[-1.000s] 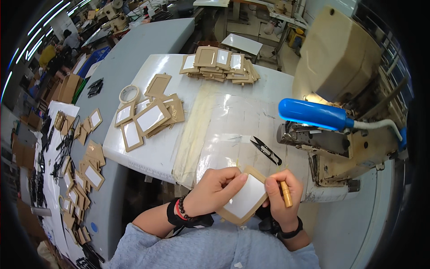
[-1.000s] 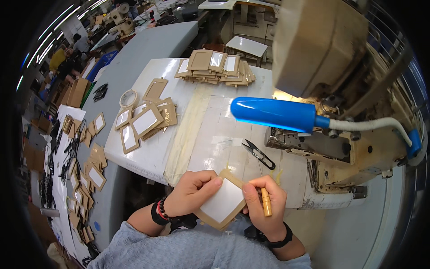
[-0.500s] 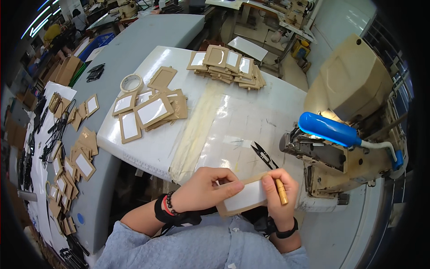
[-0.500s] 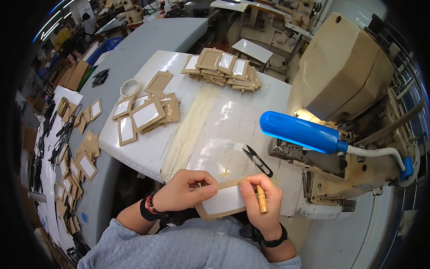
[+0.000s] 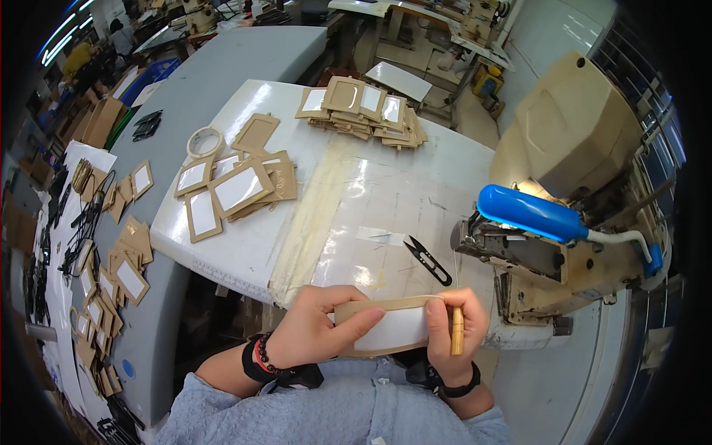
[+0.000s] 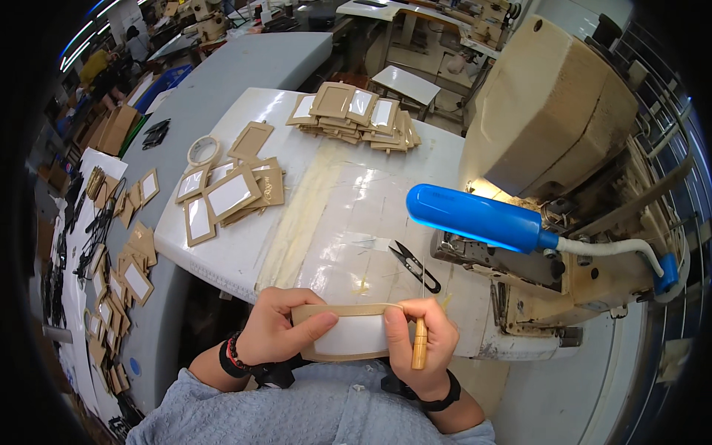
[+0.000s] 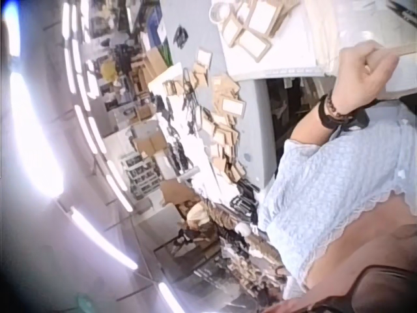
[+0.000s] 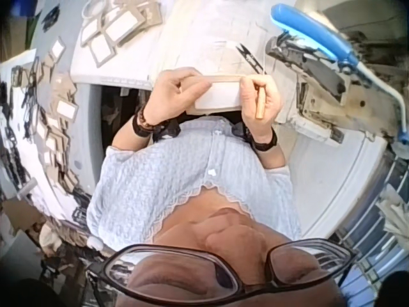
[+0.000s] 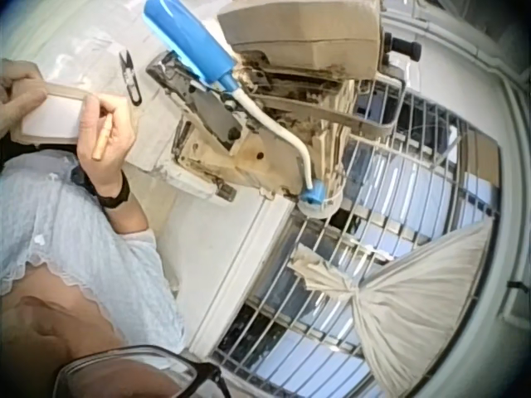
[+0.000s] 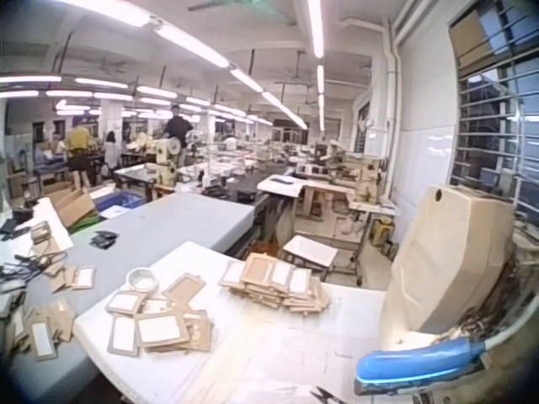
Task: The person uses a utility knife to trim the edges of a white insert on a cardboard frame. They then use a wooden tool to smooth the edges and apply a strip of yellow tape to the frame's border. The person handles the frame one at a time, performing precise cutting and taping actions.
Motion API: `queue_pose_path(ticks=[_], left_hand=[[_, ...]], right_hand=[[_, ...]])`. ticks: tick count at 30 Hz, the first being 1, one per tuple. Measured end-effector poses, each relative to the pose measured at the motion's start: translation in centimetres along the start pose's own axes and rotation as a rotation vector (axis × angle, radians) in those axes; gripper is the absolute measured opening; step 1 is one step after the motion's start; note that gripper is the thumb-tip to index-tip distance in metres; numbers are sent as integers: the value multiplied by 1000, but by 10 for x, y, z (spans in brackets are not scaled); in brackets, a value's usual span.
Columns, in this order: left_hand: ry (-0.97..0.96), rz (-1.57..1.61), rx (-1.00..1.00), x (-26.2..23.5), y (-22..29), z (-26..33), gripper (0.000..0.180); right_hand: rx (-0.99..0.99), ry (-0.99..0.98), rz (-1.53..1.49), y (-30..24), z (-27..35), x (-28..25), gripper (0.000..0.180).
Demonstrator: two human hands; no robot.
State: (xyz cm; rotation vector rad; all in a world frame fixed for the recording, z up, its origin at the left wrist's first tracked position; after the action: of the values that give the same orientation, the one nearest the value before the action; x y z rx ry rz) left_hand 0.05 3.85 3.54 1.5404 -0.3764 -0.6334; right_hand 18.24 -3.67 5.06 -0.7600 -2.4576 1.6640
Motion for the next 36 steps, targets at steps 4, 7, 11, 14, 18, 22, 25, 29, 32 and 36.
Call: queue_pose_path(ticks=[4, 7, 11, 14, 18, 22, 25, 29, 32, 36], left_hand=[[33, 359, 2, 7, -6, -2, 24], [28, 516, -94, 15, -12, -5, 29], [97, 558, -140, 6, -19, -14, 32], [105, 542, -144, 0, -16, -18, 32], [93, 535, -175, -1, -7, -17, 32], [109, 526, -191, 1, 2, -18, 32], [95, 500, -190, 4, 8, -16, 32], [64, 466, -185, 7, 8, -14, 31], [95, 428, -133, 9, 6, -12, 34], [98, 494, -116, 25, -1, -7, 43]], right_hand=[[134, 182, -224, 3, 5, -2, 16], [118, 281, -376, 21, 6, -10, 20], [271, 102, -445, 27, 6, -9, 27], [402, 11, -614, 20, -2, -1, 34], [496, -77, -636, 24, -3, -5, 39], [585, -129, -725, 22, -4, -8, 42], [605, -169, -810, 22, -3, -11, 40], [547, -229, -726, 19, 0, -14, 36], [453, -288, -586, 10, 1, -16, 29], [401, -239, -542, 2, 4, -14, 22]])
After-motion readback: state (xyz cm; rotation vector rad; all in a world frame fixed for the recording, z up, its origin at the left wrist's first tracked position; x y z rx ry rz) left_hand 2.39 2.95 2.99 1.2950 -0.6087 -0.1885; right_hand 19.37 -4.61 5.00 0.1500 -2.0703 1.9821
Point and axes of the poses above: each hand's wrist, its own z-axis away from the middle knuckle, its own x-axis out of the palm, y = z × x, the point moved 5 cm from there along -z, towards the middle knuckle, and after that the axes turned 6 degrees about -z, right-handed, at the moved point
